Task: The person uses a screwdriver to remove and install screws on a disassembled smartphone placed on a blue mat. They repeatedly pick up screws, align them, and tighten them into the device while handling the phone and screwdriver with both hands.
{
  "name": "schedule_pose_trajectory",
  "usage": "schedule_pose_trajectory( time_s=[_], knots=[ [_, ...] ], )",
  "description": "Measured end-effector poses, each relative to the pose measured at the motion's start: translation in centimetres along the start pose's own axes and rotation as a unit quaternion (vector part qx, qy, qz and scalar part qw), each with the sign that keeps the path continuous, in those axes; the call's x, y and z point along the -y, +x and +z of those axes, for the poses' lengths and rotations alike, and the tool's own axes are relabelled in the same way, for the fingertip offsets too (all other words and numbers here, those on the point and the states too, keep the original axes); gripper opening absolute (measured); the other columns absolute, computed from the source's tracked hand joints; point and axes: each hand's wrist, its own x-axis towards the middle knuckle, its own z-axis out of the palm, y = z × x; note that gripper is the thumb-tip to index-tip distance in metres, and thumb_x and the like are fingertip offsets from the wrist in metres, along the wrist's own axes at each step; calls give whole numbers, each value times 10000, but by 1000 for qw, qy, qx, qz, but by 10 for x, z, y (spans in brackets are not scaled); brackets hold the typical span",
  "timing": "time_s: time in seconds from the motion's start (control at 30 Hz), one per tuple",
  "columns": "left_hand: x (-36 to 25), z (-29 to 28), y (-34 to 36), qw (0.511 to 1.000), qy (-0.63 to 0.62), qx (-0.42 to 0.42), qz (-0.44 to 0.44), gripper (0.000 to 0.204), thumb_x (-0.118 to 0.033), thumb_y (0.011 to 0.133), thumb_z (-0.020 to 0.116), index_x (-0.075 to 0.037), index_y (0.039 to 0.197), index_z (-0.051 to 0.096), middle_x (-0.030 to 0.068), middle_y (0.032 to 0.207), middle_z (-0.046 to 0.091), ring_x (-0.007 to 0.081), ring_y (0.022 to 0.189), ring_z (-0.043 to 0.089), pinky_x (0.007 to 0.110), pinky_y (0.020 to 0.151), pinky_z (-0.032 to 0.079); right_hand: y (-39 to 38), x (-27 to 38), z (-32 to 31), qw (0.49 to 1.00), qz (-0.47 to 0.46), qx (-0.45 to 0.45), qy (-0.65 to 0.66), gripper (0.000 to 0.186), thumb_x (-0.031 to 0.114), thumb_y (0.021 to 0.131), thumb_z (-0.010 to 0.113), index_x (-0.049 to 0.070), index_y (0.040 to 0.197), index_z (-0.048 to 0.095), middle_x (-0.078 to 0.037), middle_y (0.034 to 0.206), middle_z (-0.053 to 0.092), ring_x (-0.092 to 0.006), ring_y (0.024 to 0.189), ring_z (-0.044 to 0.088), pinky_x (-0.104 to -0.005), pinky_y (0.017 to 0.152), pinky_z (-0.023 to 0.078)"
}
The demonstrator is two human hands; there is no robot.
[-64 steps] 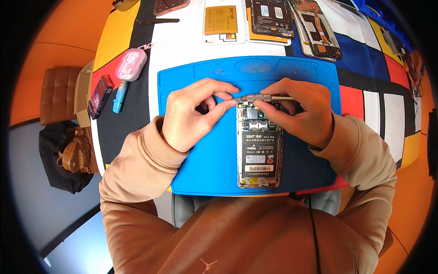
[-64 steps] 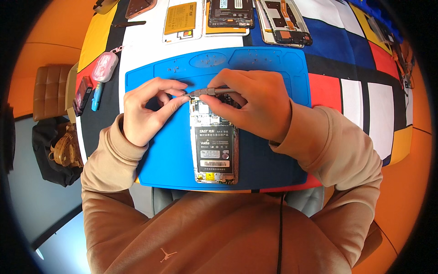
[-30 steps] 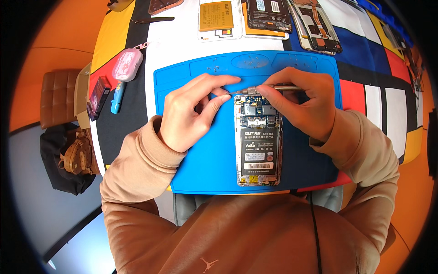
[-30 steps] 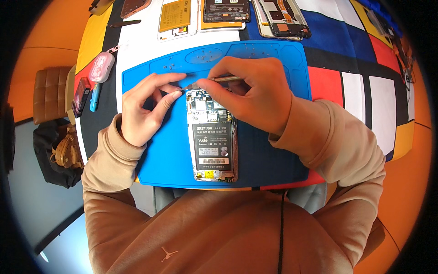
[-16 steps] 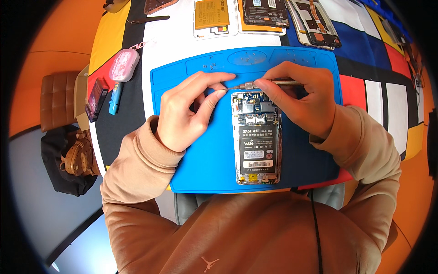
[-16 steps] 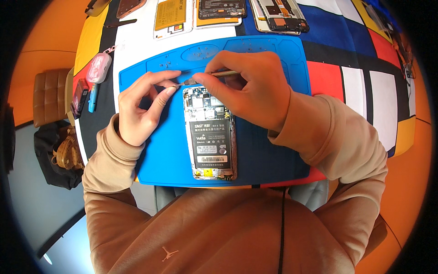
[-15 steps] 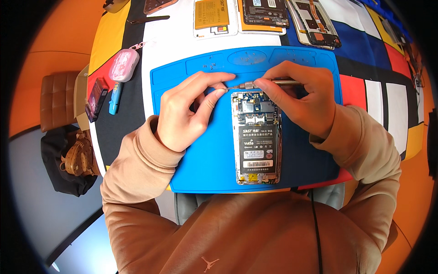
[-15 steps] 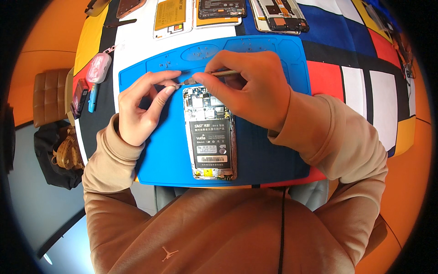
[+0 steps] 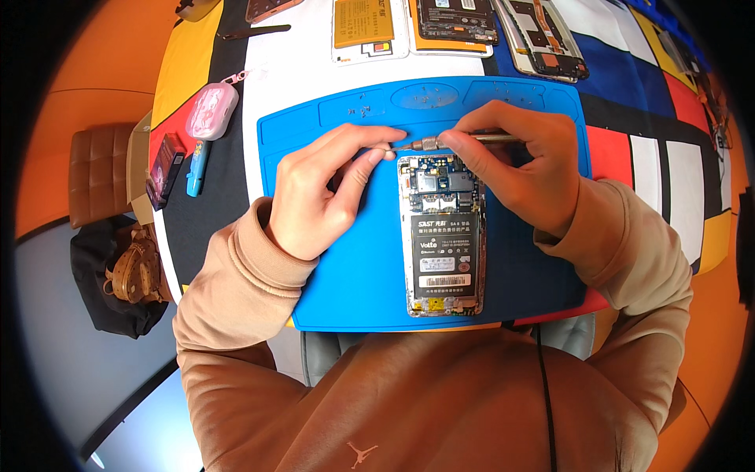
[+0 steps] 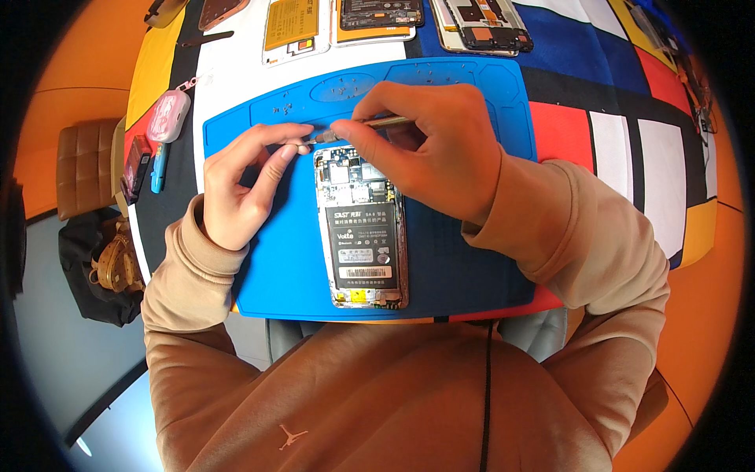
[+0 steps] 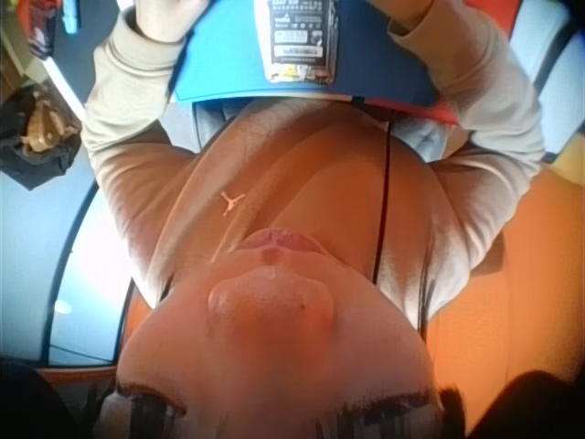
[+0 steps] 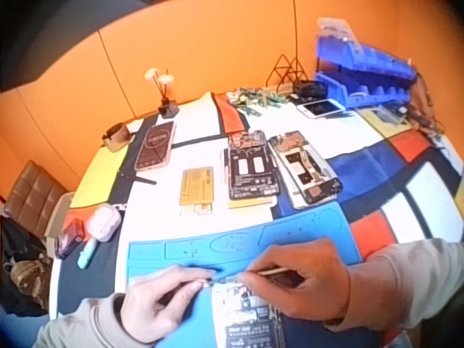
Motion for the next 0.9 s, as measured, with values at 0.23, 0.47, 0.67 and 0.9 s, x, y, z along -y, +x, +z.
schedule_pose_trajectory(
  time_s=[0.23, 0.47, 0.67, 0.9],
  knots=[
    [0, 0, -1, 1000, -5, 4, 0, 202, 28, 928, 603, 3, 1107, 694, 150, 918, 686, 231, 786, 664, 292, 705, 528, 0, 0, -1, 1000, -14, 1, -1, 124, 114, 873, 755, 7, 878, 693, -61, 723, 684, -68, 622, 632, -203, 544, 474],
    [1, 1, 0, 1000, -8, -1, -1, 201, 25, 927, 609, 1, 1109, 692, 145, 907, 675, 231, 780, 657, 295, 699, 524, 0, -2, 1, 1000, -21, 3, 5, 84, 79, 880, 741, 8, 874, 697, -9, 701, 665, -11, 586, 544, -168, 504, 370],
    [0, 2, -1, 1000, -1, 9, 12, 197, 1, 925, 635, -16, 1112, 695, 136, 923, 689, 218, 754, 657, 290, 673, 525, 1, 0, 0, 998, -25, 0, 57, 135, 35, 863, 747, 25, 977, 677, 4, 735, 646, -12, 617, 545, -165, 532, 383],
    [2, 3, -5, 998, -26, 9, 49, 227, -19, 899, 684, -38, 1125, 698, 85, 928, 713, 106, 556, 563, 236, 526, 469, 1, -1, 0, 978, 0, 15, 210, 180, 3, 883, 716, 0, 1033, 617, -33, 868, 626, -54, 680, 581, -195, 591, 454]
  ],
)
